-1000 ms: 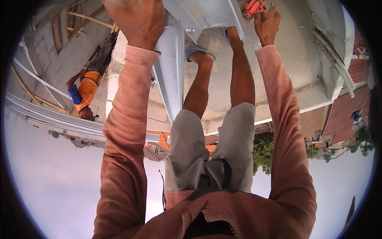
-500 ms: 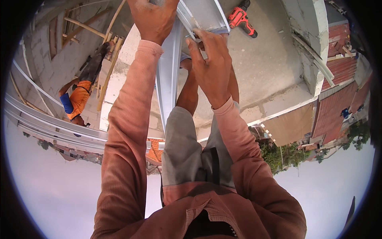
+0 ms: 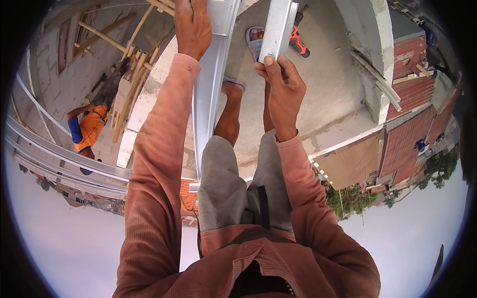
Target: The person installs metal studs for a structural frame. They position a metal stud, mark it with a pen, use an electric drill to drive screws into the metal, and cut a metal piece using snips.
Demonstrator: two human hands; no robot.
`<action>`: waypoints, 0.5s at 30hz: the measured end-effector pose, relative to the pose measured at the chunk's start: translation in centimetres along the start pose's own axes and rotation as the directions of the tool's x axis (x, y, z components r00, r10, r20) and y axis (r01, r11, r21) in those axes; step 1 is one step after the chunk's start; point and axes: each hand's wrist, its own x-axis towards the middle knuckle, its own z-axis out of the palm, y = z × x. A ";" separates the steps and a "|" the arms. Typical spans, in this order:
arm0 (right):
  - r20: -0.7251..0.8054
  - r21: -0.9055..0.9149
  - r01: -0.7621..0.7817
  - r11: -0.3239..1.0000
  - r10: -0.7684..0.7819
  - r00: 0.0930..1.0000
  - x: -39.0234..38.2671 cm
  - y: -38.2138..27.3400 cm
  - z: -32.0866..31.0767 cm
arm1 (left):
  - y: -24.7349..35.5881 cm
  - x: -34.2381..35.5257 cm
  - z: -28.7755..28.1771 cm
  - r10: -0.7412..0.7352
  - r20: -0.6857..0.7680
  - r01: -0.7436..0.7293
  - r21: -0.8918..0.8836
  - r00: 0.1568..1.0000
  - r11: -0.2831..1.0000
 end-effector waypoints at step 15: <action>-0.131 0.091 -0.014 0.996 0.026 0.991 -1.1 -1.0 0.7 | 4.9 -1.9 -1.8 -0.375 -0.016 0.368 -0.163 0.927 0.916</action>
